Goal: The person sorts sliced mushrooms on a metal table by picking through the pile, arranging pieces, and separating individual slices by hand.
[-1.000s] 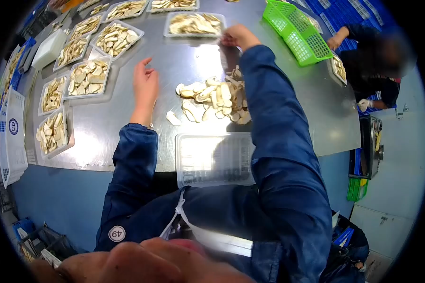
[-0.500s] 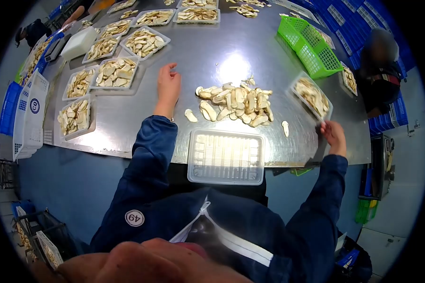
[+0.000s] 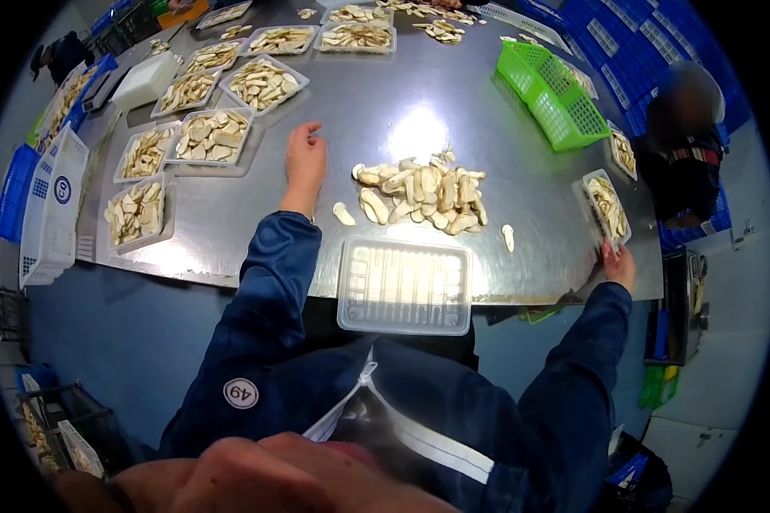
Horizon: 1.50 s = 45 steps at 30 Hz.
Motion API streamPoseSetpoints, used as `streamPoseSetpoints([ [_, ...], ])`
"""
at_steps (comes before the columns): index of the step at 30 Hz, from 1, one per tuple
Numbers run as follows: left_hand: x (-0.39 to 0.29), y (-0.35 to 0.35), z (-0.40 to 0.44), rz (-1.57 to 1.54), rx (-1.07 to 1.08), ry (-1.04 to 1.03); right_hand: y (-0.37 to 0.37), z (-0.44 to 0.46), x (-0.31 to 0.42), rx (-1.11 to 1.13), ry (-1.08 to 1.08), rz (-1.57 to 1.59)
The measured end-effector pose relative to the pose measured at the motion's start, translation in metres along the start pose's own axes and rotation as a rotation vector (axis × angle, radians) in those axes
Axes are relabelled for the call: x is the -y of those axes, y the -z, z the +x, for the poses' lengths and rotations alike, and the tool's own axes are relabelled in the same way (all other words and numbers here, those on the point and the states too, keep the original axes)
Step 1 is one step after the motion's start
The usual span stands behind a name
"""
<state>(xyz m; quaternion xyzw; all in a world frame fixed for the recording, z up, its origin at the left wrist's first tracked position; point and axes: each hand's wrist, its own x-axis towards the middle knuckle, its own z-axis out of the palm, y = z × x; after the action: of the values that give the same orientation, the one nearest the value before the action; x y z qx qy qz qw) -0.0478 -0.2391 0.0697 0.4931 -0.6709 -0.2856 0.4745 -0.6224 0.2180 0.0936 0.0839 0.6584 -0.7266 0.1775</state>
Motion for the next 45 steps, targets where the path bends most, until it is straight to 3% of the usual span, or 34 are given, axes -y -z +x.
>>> streamPoseSetpoints([
  [2,0.0,0.0,0.002,-0.018,0.002,0.028,-0.024,-0.012,0.003,-0.158,-0.003,-0.222],
  [4,0.0,-0.001,0.003,-0.022,0.033,0.113,-0.046,0.055,-0.01,-0.484,0.606,-0.687],
  [5,-0.001,-0.002,0.005,-0.024,0.056,0.152,-0.09,0.017,-0.016,0.034,0.933,-0.506],
  [6,0.0,-0.005,0.004,-0.049,0.045,0.148,-0.145,-0.023,-0.005,0.176,0.402,-0.563],
  [7,0.0,-0.008,0.005,-0.075,0.032,0.145,-0.212,-0.081,-0.014,0.542,0.393,-0.319],
  [9,-0.004,-0.006,0.009,-0.203,0.005,0.208,-0.335,-0.197,-0.029,0.733,0.285,-0.469],
  [10,-0.007,0.0,0.011,-0.299,-0.004,0.275,-0.381,-0.225,-0.044,1.016,0.202,-0.472],
  [11,-0.007,0.006,0.013,-0.392,-0.016,0.34,-0.424,-0.262,-0.06,1.126,0.157,-0.516],
  [13,0.005,0.008,0.014,-0.379,-0.166,0.279,-0.5,-0.301,-0.097,1.291,0.065,-0.575],
  [17,0.013,0.005,0.014,-0.433,-0.295,0.198,-0.619,-0.309,-0.179,1.194,-0.156,-0.479],
  [19,0.001,0.016,0.014,-0.353,-0.279,0.192,-0.649,-0.319,-0.208,1.088,-0.248,-0.412],
  [21,-0.002,0.012,0.013,-0.334,-0.297,0.146,-0.674,-0.323,-0.238,1.153,-0.236,-0.372],
  [23,-0.006,0.011,0.013,-0.47,-0.248,0.249,-0.694,-0.336,-0.24,0.988,-0.274,-0.503],
  [28,-0.005,0.011,0.013,-0.437,-0.197,0.202,-0.673,-0.316,-0.205,0.97,-0.088,-0.624],
  [30,-0.002,0.012,0.013,-0.455,-0.166,0.234,-0.653,-0.273,-0.189,0.907,-0.189,-0.587],
  [33,-0.003,0.008,0.012,-0.464,-0.156,0.195,-0.585,-0.183,-0.153,1.071,-0.029,-0.614],
  [35,0.001,0.003,0.012,-0.415,-0.162,0.122,-0.525,-0.149,-0.114,0.944,-0.042,-0.673],
  [36,-0.002,0.005,0.011,-0.435,-0.127,0.161,-0.49,-0.119,-0.107,0.987,-0.033,-0.529],
  [37,-0.007,0.008,0.01,-0.454,-0.094,0.198,-0.453,-0.13,-0.08,0.795,-0.045,-0.54],
  [40,0.007,0.004,0.012,-0.468,-0.077,0.196,-0.34,-0.107,-0.039,0.718,-0.038,-0.393],
  [45,0.014,0.002,0.014,-0.399,-0.055,0.169,-0.174,-0.098,-0.004,0.406,-0.018,-0.322],
])
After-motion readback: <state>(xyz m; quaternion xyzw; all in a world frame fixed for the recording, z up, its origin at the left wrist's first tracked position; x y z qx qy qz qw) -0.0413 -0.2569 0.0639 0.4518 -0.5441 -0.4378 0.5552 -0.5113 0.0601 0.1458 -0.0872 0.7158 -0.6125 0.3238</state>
